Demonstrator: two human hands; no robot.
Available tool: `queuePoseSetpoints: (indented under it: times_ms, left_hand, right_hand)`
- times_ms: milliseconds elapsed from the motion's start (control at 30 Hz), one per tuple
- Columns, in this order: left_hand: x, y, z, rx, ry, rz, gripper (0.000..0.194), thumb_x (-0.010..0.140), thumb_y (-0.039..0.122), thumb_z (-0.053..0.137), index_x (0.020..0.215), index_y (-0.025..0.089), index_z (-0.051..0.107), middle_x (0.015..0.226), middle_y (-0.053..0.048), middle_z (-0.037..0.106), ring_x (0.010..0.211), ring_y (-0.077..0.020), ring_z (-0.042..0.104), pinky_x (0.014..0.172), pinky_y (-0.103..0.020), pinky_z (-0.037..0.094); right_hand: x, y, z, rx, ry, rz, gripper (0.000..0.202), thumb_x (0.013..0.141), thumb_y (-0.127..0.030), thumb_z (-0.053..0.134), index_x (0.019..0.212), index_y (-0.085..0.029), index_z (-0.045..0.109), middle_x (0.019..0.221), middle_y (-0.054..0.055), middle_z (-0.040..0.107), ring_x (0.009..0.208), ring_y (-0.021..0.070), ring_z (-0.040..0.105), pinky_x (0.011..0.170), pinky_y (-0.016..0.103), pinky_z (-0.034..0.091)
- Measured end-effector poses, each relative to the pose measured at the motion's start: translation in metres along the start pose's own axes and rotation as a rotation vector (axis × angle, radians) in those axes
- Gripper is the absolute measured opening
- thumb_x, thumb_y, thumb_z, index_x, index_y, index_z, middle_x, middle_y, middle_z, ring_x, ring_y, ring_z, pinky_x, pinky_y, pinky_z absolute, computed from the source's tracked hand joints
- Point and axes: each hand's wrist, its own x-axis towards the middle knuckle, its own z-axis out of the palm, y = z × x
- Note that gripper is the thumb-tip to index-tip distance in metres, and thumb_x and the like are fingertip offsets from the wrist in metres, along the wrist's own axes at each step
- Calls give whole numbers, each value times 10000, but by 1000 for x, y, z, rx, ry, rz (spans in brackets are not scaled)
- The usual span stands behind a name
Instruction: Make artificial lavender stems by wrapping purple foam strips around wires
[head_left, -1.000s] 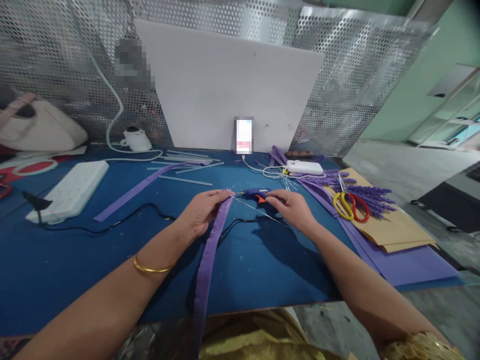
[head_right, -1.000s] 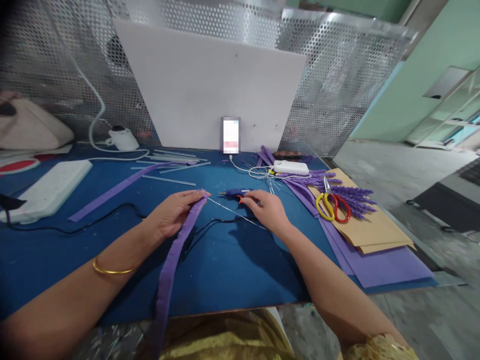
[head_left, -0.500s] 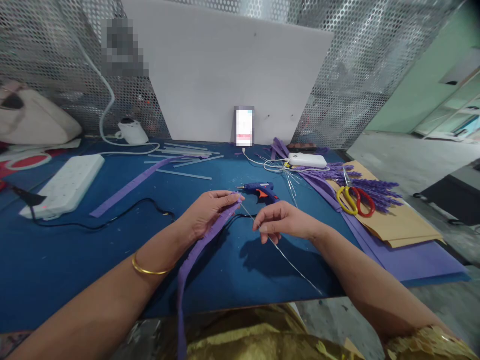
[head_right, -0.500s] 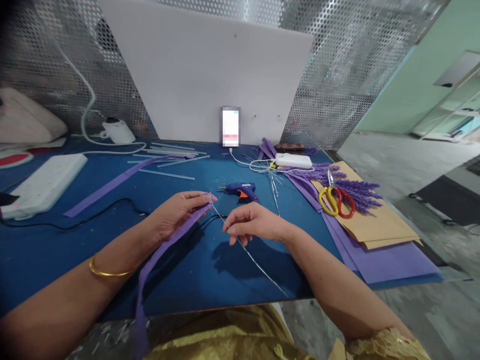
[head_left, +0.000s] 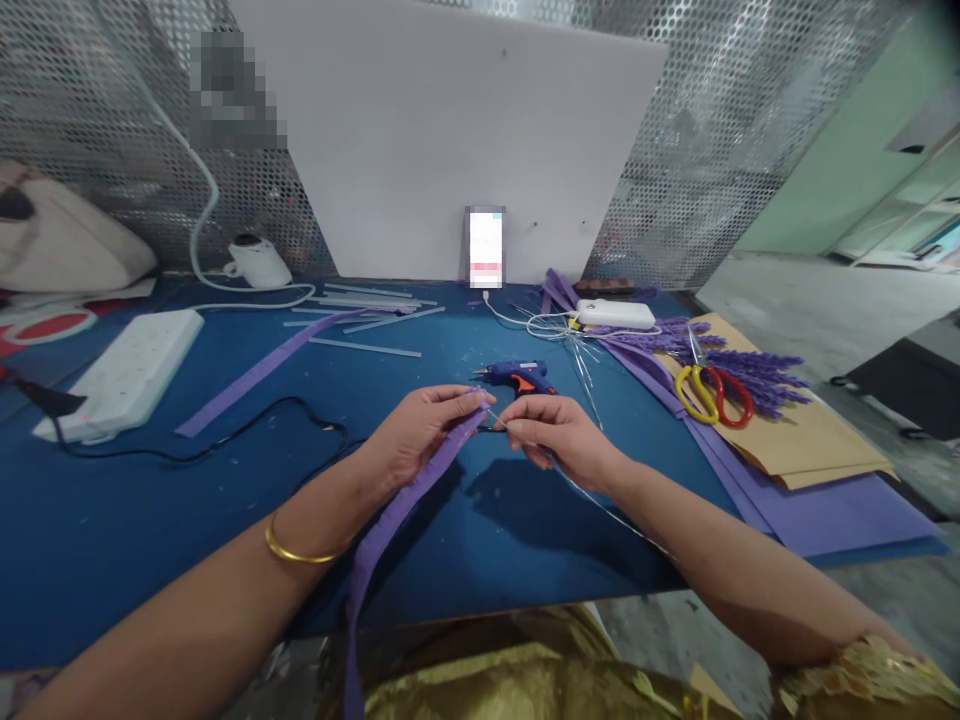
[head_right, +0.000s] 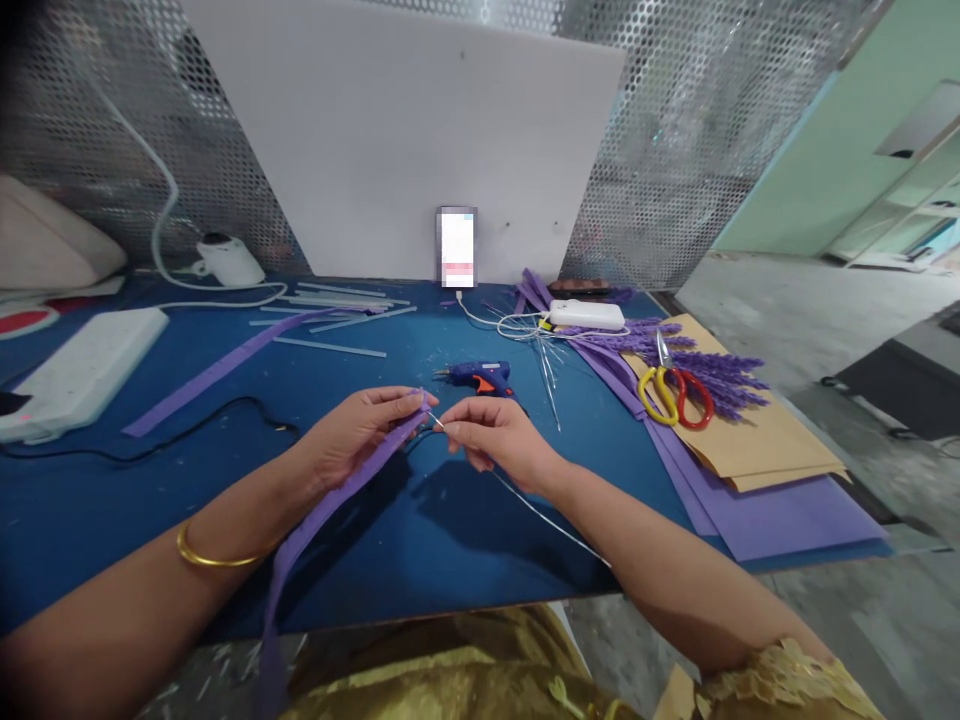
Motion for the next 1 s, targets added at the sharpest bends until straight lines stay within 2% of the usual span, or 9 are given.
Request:
queuePoseSetpoints:
  times_ms: [100,200,433,600,833,1000]
  left_hand:
    - [-1,1,-1,11,-31,15,229,620,289,882,777,151,791,650,-29,718,588,-109,594,611,-212,472]
    - [-2,-2,0,31,-78,13,272,605,300,892,813,151,800,699,-42,739,628,-118,617,644,-215,480]
    - [-4,-8,3,32,-33,29,322,600,335,894,857,162,805,773,-67,762,690,-160,657,700,-260,510]
    - [-5,-7,4,33,-35,37,305,597,330,893,847,176,811,750,-46,757,655,-139,635,667,-239,495]
    - [-5,-10,7,30,-51,70,249,630,313,871,832,181,810,740,-31,746,654,-126,615,660,-229,477]
    - [-4,-12,5,22,-15,65,357,629,400,875,898,178,800,742,-29,731,584,-94,571,557,-196,430]
  right_hand:
    - [-1,-1,2,-3,-23,-27,214,756,-325,764,868,-148,718,614,-22,645,392,42,449,386,190,317]
    - [-2,0,6,13,19,-51,203,724,-315,783,811,-151,701,594,-25,643,390,47,453,386,192,332]
    - [-5,2,14,29,159,-13,220,686,-286,798,853,-170,716,622,-32,637,395,53,473,370,198,323]
    - [-6,3,17,148,204,26,190,657,-279,802,803,-173,742,597,-27,631,371,47,430,355,206,263]
    - [-6,-2,21,322,207,187,173,593,-198,791,756,-169,740,577,-34,612,370,23,359,376,200,173]
    - [-6,-2,21,268,267,148,147,595,-204,781,729,-168,732,562,-35,597,367,27,353,382,209,164]
